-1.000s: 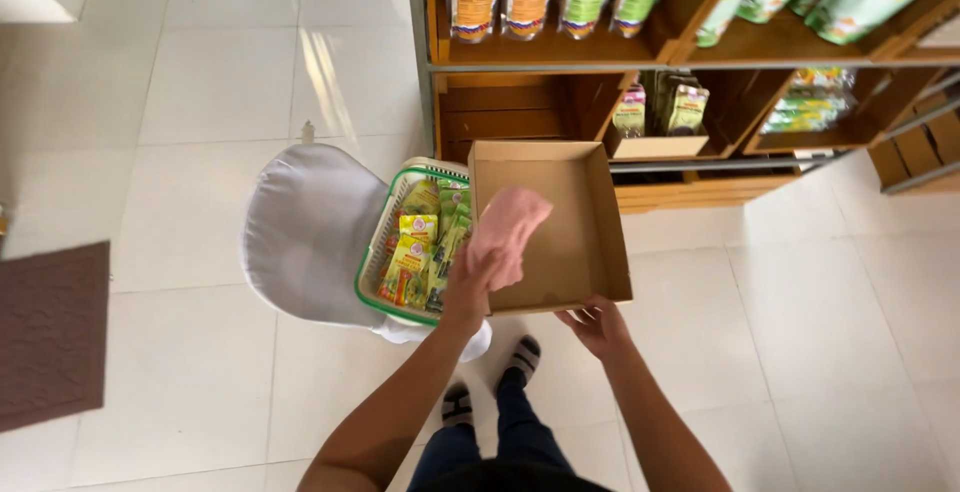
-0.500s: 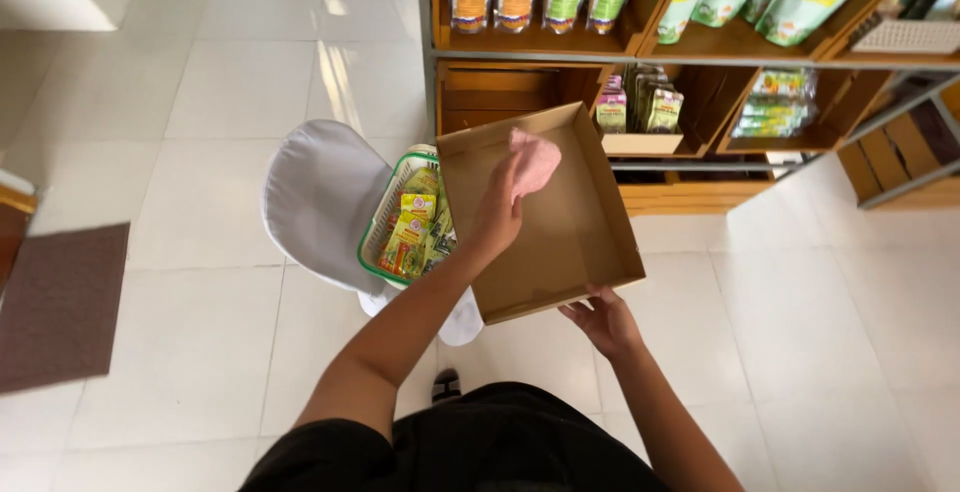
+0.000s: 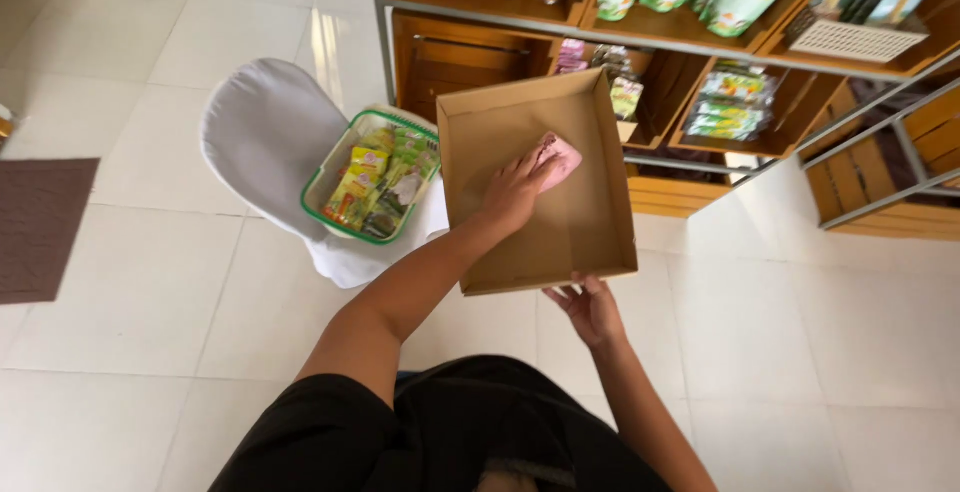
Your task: Stocking shelves in a grocery store by wiping food packets and organizing them into trays.
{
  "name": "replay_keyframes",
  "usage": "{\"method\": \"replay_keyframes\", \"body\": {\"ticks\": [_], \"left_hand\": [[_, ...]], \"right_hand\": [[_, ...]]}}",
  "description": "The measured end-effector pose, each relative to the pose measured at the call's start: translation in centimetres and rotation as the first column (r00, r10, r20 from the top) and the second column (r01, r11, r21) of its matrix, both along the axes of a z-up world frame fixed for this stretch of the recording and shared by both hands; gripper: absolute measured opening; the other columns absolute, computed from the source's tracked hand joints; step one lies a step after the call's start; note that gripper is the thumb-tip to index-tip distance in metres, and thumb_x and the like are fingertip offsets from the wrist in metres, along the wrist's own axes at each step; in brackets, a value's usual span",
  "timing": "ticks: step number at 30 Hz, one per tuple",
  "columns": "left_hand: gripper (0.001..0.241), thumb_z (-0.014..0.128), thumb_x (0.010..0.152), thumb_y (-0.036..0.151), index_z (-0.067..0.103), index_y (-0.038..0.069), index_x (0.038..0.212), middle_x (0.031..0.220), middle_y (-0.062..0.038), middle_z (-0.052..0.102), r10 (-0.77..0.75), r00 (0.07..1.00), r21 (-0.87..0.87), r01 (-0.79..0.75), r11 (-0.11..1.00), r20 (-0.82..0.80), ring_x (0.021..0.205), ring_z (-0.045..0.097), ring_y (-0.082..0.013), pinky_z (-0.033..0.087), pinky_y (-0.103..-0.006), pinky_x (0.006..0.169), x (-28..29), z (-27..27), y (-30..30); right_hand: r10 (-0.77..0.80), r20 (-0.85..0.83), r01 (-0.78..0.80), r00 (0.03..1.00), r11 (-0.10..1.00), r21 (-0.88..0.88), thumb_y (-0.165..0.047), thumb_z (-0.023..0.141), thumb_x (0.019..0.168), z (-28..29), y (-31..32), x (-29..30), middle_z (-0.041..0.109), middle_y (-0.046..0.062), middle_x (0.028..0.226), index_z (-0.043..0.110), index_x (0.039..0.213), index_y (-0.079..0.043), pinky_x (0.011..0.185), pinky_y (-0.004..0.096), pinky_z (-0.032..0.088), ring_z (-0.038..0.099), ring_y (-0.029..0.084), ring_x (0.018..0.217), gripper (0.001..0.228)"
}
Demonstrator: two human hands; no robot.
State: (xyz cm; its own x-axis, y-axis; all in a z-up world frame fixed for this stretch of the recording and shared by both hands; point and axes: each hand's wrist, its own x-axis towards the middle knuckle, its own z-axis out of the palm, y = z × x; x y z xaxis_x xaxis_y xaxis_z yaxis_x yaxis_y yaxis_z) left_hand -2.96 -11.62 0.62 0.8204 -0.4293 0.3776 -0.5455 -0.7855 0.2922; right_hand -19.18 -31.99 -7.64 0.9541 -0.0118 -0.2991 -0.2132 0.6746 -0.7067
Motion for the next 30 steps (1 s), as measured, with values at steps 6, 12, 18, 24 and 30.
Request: {"method": "replay_keyframes", "body": {"ticks": [6,12,18,24,30], "left_hand": [[0.043,0.056,0.097,0.009,0.058,0.020,0.139,0.154,-0.013,0.044,0.097,0.957,-0.210,-0.039,0.977,0.274,0.112,0.066,-0.0384,0.060,-0.0486,0.086,-0.3,5.0,-5.5],[0.068,0.067,0.081,-0.004,0.054,0.021,0.143,0.158,-0.012,0.039,0.050,0.944,-0.245,0.033,0.969,0.327,0.106,0.065,-0.0409,0.059,-0.0506,0.088,1.6,4.4,-10.4],[0.066,0.059,0.083,-0.015,0.059,0.026,0.135,0.153,-0.012,0.047,-0.258,0.887,-0.352,0.399,0.846,0.383,0.123,0.063,-0.0425,0.056,-0.0472,0.093,-2.0,3.4,-15.8],[0.044,0.057,0.088,0.000,0.071,0.023,0.122,0.147,-0.006,0.059,-0.651,0.758,-0.084,0.651,0.754,0.029,0.121,0.064,-0.0405,0.050,-0.0489,0.099,-8.8,-1.4,-15.0],[0.047,0.054,0.083,0.001,0.075,0.029,0.115,0.157,0.007,0.049,-0.591,0.729,0.025,0.637,0.771,-0.346,0.128,0.057,-0.0386,0.045,-0.0494,0.103,-5.8,0.0,-10.0]], "right_hand": [[0.032,-0.048,-0.035,0.998,0.996,-0.080,-0.006,0.062,0.084,3.9,-3.1,-3.4,0.046,0.012,0.127,0.047,0.130,-0.001,0.097,0.061,0.056,0.057,0.034,0.111,0.049],[0.001,0.017,0.000,1.000,0.998,-0.062,0.001,0.065,0.081,0.2,-5.1,-4.7,0.051,0.009,0.124,0.050,0.131,0.000,0.095,0.059,0.057,0.059,0.028,0.108,0.052],[-0.089,0.030,0.091,0.996,0.993,-0.075,0.006,0.064,0.081,4.6,-6.4,-6.3,0.055,0.006,0.119,0.051,0.130,-0.002,0.092,0.054,0.060,0.062,0.023,0.101,0.051],[-0.173,0.082,0.175,0.982,0.984,-0.030,0.003,0.067,0.080,-4.3,-10.4,-4.2,0.065,0.006,0.113,0.060,0.116,-0.007,0.090,0.060,0.061,0.067,0.027,0.104,0.038],[-0.227,0.116,0.234,0.967,0.971,-0.046,0.003,0.066,0.083,4.5,-6.4,-3.3,0.070,0.013,0.111,0.062,0.111,-0.006,0.088,0.063,0.061,0.071,0.031,0.104,0.029]]}}
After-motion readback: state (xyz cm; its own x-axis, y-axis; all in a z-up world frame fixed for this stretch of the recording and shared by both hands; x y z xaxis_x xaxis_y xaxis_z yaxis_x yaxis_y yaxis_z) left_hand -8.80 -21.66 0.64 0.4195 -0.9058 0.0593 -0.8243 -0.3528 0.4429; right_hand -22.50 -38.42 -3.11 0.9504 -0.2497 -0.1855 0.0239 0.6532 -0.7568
